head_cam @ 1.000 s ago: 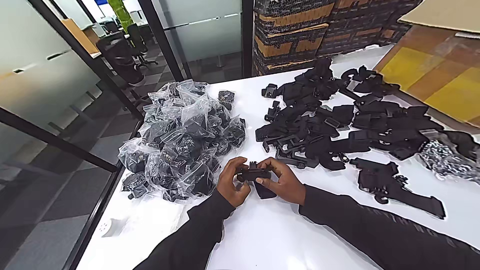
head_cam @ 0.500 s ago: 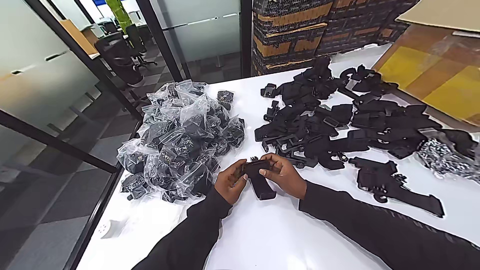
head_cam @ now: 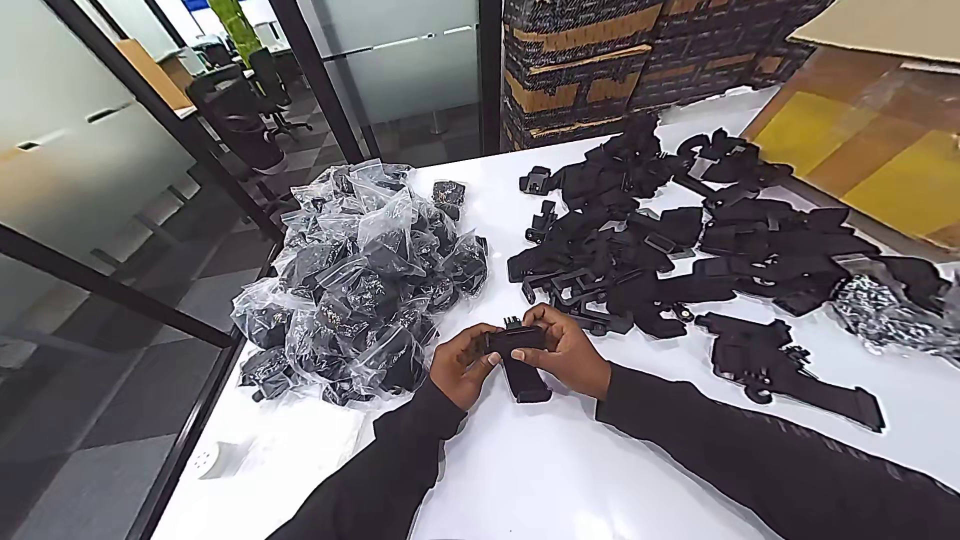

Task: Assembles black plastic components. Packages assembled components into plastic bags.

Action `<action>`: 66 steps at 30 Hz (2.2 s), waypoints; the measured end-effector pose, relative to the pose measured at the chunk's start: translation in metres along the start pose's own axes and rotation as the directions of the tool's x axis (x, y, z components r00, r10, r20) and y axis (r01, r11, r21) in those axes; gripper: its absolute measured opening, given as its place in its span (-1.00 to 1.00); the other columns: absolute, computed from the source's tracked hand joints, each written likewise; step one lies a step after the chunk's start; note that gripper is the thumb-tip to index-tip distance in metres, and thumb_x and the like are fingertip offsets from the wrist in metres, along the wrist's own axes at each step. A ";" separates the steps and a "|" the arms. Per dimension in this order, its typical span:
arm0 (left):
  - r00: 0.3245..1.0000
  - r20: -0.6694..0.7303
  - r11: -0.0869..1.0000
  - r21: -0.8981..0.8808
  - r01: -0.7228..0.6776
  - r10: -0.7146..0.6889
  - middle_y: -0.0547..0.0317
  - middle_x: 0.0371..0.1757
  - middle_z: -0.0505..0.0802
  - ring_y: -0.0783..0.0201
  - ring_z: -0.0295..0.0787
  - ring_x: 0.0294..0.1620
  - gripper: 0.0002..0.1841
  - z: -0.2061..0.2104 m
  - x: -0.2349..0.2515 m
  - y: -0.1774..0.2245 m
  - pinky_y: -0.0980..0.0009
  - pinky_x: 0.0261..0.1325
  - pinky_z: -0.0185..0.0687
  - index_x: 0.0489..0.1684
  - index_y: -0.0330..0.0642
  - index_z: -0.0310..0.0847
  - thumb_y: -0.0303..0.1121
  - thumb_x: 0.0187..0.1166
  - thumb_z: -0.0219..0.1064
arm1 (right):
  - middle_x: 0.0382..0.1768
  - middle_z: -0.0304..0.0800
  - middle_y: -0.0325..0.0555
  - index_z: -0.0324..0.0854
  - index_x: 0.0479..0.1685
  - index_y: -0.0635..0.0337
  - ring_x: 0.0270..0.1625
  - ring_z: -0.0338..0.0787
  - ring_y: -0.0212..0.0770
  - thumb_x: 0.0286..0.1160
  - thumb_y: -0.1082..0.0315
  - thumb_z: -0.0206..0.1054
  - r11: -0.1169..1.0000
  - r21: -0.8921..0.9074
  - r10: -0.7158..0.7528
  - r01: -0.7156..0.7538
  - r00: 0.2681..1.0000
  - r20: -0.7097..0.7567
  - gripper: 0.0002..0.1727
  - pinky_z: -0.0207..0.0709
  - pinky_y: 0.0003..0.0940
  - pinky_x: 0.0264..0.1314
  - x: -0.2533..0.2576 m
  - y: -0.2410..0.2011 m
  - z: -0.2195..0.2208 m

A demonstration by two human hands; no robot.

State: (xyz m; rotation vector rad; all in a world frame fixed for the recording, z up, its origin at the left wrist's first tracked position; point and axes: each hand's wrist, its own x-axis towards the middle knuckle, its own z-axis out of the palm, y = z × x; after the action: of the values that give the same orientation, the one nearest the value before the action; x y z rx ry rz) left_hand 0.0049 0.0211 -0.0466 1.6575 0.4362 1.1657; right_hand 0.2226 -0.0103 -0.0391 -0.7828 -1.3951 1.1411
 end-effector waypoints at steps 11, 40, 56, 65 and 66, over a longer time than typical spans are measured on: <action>0.996 -0.005 0.972 -0.220 0.081 -0.085 0.01 0.10 0.86 0.30 0.87 -0.01 -0.66 -0.004 0.002 0.004 0.30 0.13 0.83 0.15 -0.53 0.58 -0.71 0.38 0.35 | -0.16 0.86 -0.33 0.44 -0.01 0.02 -0.11 0.89 -0.36 0.31 0.52 0.55 0.991 0.134 -0.029 0.017 0.996 0.089 -0.60 0.80 -0.34 0.00 -0.001 -0.004 -0.003; 0.894 -0.413 0.965 0.114 0.238 -0.172 0.00 -0.26 0.93 0.29 0.92 -0.37 -0.70 -0.006 0.007 0.005 0.33 -0.25 0.92 -0.02 -0.49 0.69 -0.52 0.32 0.51 | 0.29 0.57 0.04 0.56 0.35 0.16 0.35 0.59 -0.23 0.23 -0.09 0.64 0.771 -0.555 -0.191 0.312 0.945 0.265 -0.26 0.60 -0.41 0.23 -0.011 0.002 0.001; 0.959 -0.282 0.883 0.451 0.133 0.000 0.09 -0.20 0.94 0.38 0.91 -0.25 -0.64 -0.008 0.001 -0.009 0.34 -0.10 0.90 0.03 -0.37 0.73 -0.32 0.36 0.57 | 0.01 0.80 -0.06 0.71 0.08 0.10 0.03 0.80 -0.11 0.62 0.32 0.20 0.387 -0.742 -0.178 0.547 0.834 0.522 -0.77 0.71 -0.25 0.04 -0.014 0.001 0.008; 0.976 -0.219 0.844 0.527 0.103 0.017 0.07 -0.23 0.95 0.37 0.92 -0.29 -0.62 -0.006 -0.001 -0.008 0.31 -0.12 0.89 0.03 -0.37 0.77 -0.26 0.37 0.56 | -0.05 0.81 0.00 0.69 0.23 0.13 -0.07 0.84 -0.09 0.58 0.32 0.21 0.282 -0.785 -0.320 0.551 0.826 0.465 -0.68 0.74 -0.25 -0.11 -0.014 -0.007 0.012; 0.978 -0.208 0.847 0.523 0.095 0.018 0.07 -0.23 0.95 0.38 0.92 -0.30 -0.62 -0.006 -0.001 -0.006 0.33 -0.14 0.90 0.03 -0.38 0.77 -0.28 0.38 0.56 | -0.04 0.82 0.00 0.70 0.19 0.14 -0.06 0.85 -0.10 0.57 0.31 0.22 0.269 -0.793 -0.336 0.546 0.825 0.454 -0.69 0.74 -0.26 -0.10 -0.014 -0.008 0.012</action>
State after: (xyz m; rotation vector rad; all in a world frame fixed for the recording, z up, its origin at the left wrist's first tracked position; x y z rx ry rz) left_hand 0.0013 0.0263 -0.0524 1.9877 0.9956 1.2636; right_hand 0.2145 -0.0282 -0.0356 -0.9050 -2.2739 -0.1496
